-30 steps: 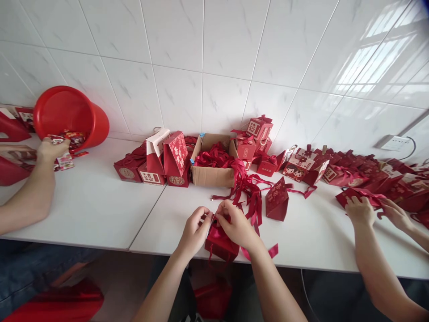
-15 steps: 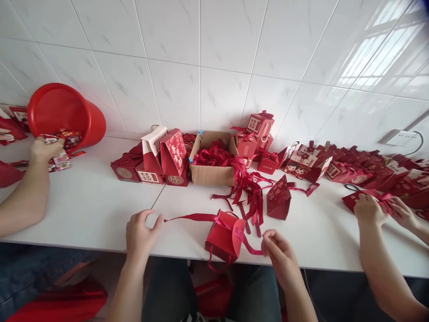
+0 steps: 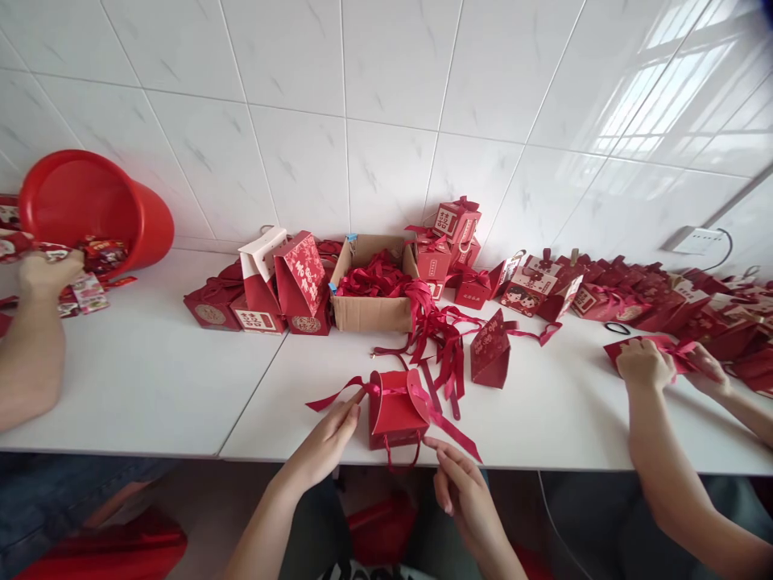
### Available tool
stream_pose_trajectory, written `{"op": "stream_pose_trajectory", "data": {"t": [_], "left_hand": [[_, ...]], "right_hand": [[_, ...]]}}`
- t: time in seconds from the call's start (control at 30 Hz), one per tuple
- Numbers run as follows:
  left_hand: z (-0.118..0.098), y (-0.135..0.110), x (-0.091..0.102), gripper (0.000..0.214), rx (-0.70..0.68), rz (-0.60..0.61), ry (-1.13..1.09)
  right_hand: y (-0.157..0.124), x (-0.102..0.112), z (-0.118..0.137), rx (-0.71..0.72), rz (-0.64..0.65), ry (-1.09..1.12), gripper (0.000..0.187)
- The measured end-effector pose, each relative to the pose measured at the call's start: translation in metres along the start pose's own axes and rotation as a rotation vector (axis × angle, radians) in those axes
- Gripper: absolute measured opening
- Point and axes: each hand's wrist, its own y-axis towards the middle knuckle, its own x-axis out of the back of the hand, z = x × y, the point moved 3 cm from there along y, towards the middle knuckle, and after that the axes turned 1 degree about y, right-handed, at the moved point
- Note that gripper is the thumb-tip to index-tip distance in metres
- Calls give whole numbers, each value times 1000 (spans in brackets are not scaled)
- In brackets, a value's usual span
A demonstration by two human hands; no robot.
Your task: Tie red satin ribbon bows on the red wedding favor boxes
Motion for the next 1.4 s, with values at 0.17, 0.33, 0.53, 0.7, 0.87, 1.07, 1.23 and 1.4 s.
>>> {"op": "stream_pose_trajectory", "data": {"t": [0.17,0.33,0.53,0.7,0.87,1.07,1.23,1.4], "left_hand": [[7,4,-14,59,106,124,250],[-3,7,-25,58,-44,157,180],[-16,11,-38,58,-171,226,140],[-16,7,-39,50,-178,234,122],[-16,2,-33,48,-114,176,-47],[-19,-3,-26,42,-4,79,-283],[-19,-4,-20,26,31,-22,-458],[-24,-5,-20,20,-2,-53,-457]], "right_hand": [[13,12,13,204,-261,-65,39],[26,6,16,307,-233,-194,37],[31,-13,14,222,-210,-243,50],[27,-21,20,447,-235,-457,35],[26,-18,35,715,-302,-583,26],[33,-24,49,684,-10,-660,37],[30,-26,56,679,-89,-723,23],[26,-25,65,524,-79,-623,26]]}}
